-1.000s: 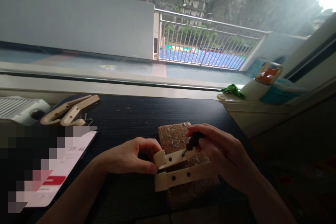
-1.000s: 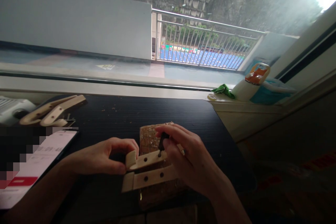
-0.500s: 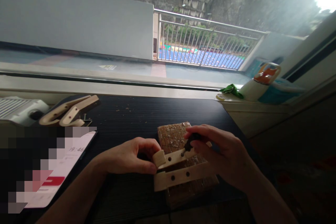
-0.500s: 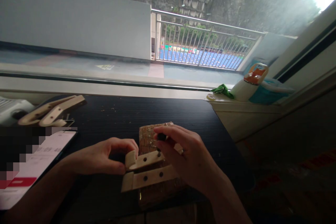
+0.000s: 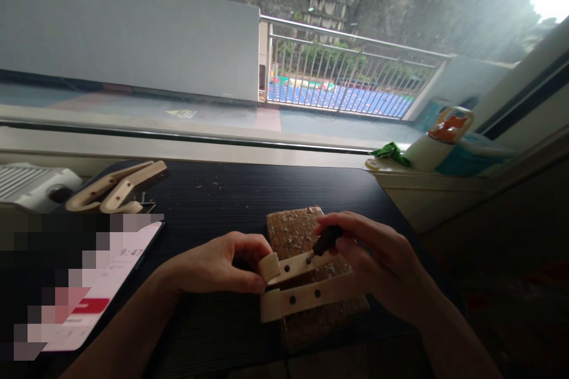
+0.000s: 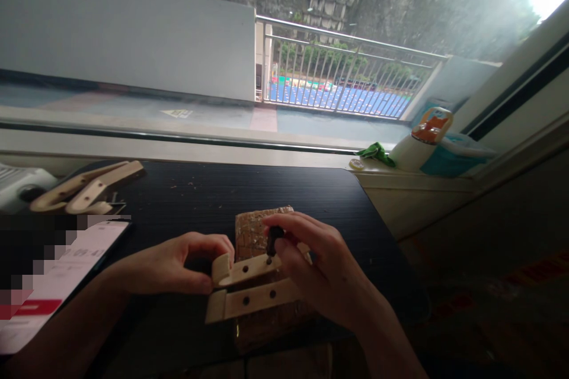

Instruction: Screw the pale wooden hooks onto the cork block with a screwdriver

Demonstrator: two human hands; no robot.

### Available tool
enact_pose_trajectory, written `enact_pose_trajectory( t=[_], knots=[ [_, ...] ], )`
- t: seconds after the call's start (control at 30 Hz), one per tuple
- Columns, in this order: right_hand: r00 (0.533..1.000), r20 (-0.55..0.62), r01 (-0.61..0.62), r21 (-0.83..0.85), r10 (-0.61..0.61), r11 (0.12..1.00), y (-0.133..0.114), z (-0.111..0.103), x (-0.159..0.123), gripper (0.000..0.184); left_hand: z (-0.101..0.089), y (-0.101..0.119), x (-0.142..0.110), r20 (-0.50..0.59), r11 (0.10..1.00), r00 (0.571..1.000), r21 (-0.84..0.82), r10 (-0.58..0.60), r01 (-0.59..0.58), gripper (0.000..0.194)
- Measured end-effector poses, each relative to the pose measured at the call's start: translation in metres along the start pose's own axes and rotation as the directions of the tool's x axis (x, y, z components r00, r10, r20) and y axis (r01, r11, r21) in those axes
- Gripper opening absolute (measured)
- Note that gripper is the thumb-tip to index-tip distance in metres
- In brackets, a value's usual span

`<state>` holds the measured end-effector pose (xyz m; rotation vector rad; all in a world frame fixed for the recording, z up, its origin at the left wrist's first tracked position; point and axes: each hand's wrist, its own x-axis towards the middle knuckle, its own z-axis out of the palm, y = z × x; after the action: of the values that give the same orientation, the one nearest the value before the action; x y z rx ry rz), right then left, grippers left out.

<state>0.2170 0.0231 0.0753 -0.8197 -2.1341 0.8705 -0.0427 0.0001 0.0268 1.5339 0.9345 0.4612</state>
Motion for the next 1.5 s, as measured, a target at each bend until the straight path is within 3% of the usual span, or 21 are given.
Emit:
enact_pose_trajectory(
  t=[0.43,0.63,0.93,1.37,1.5],
  knots=[
    [1.0,-0.024,0.001,-0.032,-0.002,1.0,0.0027,0.0007,0.0012,0.02,0.0001,0.0015,-0.0005,-0.004,1.0,1.0,-0.002,-0.014,0.014,0.028],
    [0.991,-0.102,-0.097,-0.067,0.09,0.993,0.0053,0.0014,0.0001,0.017,0.0,0.0011,-0.0011,-0.011,1.0,1.0,0.009,-0.004,0.004,0.027],
    [1.0,0.007,0.028,-0.038,-0.028,0.999,-0.0004,0.0001,0.0031,0.025,-0.0003,0.0013,-0.0008,-0.008,1.0,1.0,0.012,0.005,-0.004,0.026],
    [0.991,-0.106,0.073,-0.071,-0.081,0.995,0.002,-0.0002,0.0059,0.018,-0.0005,0.0012,-0.0011,-0.008,1.0,1.0,0.011,0.005,-0.005,0.026],
    [0.992,-0.124,0.023,-0.083,-0.033,0.996,0.0048,0.0019,0.0052,0.015,-0.0008,0.0009,-0.0011,-0.012,1.0,1.0,0.004,0.006,-0.006,0.025]
  ],
)
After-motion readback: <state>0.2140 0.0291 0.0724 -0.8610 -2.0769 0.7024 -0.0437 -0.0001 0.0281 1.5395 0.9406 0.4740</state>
